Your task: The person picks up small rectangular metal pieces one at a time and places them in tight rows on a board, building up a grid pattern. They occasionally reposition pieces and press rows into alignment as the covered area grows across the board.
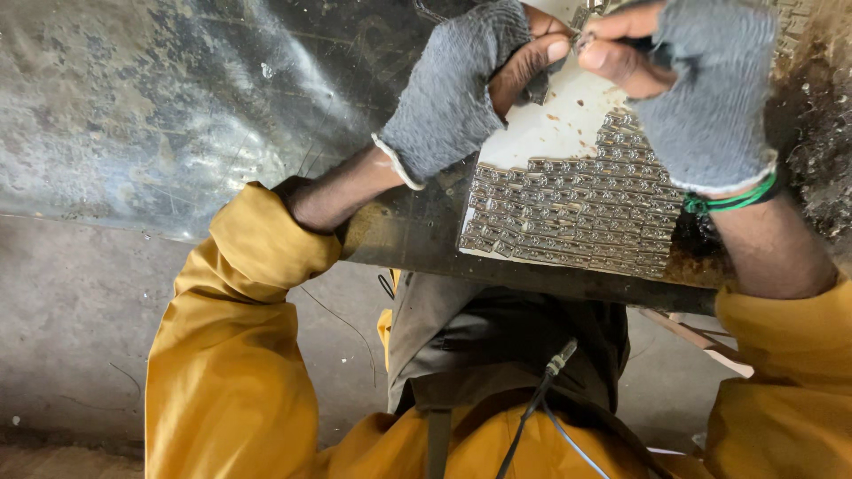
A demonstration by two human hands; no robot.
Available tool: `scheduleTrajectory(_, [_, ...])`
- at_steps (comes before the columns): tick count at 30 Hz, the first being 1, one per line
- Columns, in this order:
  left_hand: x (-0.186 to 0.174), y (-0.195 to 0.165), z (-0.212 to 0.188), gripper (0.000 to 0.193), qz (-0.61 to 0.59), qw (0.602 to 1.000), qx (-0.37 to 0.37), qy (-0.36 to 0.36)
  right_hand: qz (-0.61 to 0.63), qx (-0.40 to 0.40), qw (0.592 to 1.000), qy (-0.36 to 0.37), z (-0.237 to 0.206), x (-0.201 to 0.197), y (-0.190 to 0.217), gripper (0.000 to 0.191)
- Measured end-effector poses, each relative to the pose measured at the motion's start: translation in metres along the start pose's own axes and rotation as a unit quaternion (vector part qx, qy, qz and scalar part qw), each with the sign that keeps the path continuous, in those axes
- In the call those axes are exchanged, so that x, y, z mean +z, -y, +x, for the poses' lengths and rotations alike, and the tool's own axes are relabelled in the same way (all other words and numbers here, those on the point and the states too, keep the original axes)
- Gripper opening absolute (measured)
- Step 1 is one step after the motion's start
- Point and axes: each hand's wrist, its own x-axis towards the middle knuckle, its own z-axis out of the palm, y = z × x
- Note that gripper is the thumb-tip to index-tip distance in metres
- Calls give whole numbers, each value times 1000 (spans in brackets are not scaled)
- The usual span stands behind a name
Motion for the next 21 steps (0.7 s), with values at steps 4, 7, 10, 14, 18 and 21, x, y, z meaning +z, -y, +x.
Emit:
scheduleTrajectory(4, [4, 10, -2, 21, 62, 993, 96, 13, 91, -8, 996, 10, -5, 3, -5, 14])
scheduleTrajectory(7, [2, 16, -7, 19, 201, 976, 85, 23, 136, 33, 990, 8, -9, 7, 1, 16])
scheduleTrajectory(10, [0, 17, -12, 27, 166, 981, 95, 39, 170, 122, 978, -5, -8, 11, 12, 18])
scheduleTrajectory(14, [-2, 11, -11, 26, 281, 954, 99, 38, 357, 155, 921, 6, -2, 12, 28, 13])
scheduleTrajectory(18, [-4, 6, -8, 29, 297, 948, 99, 47, 273, 116, 955, -19, 2, 13, 38, 11])
scheduleTrajectory(21, [-4, 8, -11, 38, 359, 921, 144, 36, 384, 172, 907, -20, 4, 13, 40, 11])
